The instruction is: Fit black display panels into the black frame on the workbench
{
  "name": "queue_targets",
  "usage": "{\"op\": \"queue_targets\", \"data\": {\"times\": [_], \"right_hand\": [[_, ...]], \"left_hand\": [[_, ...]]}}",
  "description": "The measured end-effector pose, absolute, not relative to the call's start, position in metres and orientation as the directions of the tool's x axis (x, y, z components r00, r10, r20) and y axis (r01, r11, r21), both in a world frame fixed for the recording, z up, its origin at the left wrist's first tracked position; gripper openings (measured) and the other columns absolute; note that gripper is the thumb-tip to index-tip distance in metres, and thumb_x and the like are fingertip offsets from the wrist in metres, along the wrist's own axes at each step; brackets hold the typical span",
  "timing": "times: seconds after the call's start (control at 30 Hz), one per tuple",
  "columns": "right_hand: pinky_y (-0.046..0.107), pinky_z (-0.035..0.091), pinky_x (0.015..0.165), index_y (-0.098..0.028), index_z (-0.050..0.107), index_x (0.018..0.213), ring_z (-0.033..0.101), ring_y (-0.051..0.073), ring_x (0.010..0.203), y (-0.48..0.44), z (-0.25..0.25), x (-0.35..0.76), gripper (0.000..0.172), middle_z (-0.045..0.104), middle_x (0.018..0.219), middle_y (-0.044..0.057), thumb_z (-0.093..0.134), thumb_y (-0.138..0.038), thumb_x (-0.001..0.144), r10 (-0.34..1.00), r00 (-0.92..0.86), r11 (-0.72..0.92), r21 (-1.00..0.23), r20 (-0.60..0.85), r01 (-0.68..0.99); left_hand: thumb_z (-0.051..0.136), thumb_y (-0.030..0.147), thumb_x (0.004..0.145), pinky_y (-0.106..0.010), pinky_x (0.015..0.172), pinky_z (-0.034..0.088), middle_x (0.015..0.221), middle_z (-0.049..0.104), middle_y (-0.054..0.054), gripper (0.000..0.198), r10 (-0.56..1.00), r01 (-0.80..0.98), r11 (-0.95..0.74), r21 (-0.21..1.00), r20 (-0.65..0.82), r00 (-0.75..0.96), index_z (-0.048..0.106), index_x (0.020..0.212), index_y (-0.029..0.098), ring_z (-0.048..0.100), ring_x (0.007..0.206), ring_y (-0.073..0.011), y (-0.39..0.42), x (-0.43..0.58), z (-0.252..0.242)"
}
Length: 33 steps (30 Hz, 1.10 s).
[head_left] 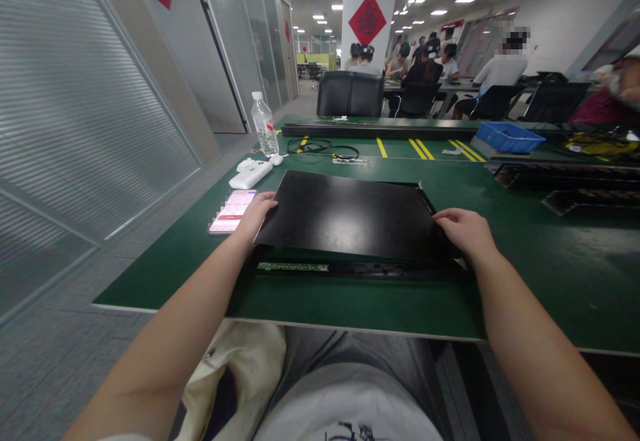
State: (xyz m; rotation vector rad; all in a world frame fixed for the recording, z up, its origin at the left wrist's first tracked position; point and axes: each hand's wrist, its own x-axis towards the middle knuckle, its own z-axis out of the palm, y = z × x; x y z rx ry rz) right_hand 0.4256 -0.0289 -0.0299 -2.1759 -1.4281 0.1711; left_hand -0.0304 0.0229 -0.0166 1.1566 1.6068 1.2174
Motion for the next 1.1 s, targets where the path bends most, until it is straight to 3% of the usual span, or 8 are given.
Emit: {"op": "queue_targets", "data": {"times": [0.4,1.1], "right_hand": [[0.036,0.052,0.076,-0.027,0.084,0.084,0.070,0.026,0.083,-0.029,-0.031,0.428,0.022,0.077,0.083,0.005,0.063,-0.027,0.077,0.883,0.435,-0.294,-0.513,0.178,0.806],[0.034,0.050,0.072,-0.027,0.084,0.084,0.069,0.024,0.079,-0.027,-0.034,0.431,0.024,0.077,0.081,0.005,0.062,-0.030,0.075,0.883,0.430,-0.281,-0.523,0.188,0.805]], "left_hand": [[0.063,0.021,0.073,-0.036,0.086,0.058,0.097,0.078,-0.005,0.044,0.961,0.227,0.125,0.966,-0.061,-0.271,0.075,0.115,0.018,0.073,0.102,-0.0315,0.015,-0.023,-0.007],[0.065,0.023,0.075,-0.031,0.086,0.057,0.101,0.079,-0.004,0.044,0.967,0.157,0.084,0.984,-0.043,-0.250,0.075,0.118,0.018,0.072,0.105,-0.0276,0.020,-0.031,-0.020]]}}
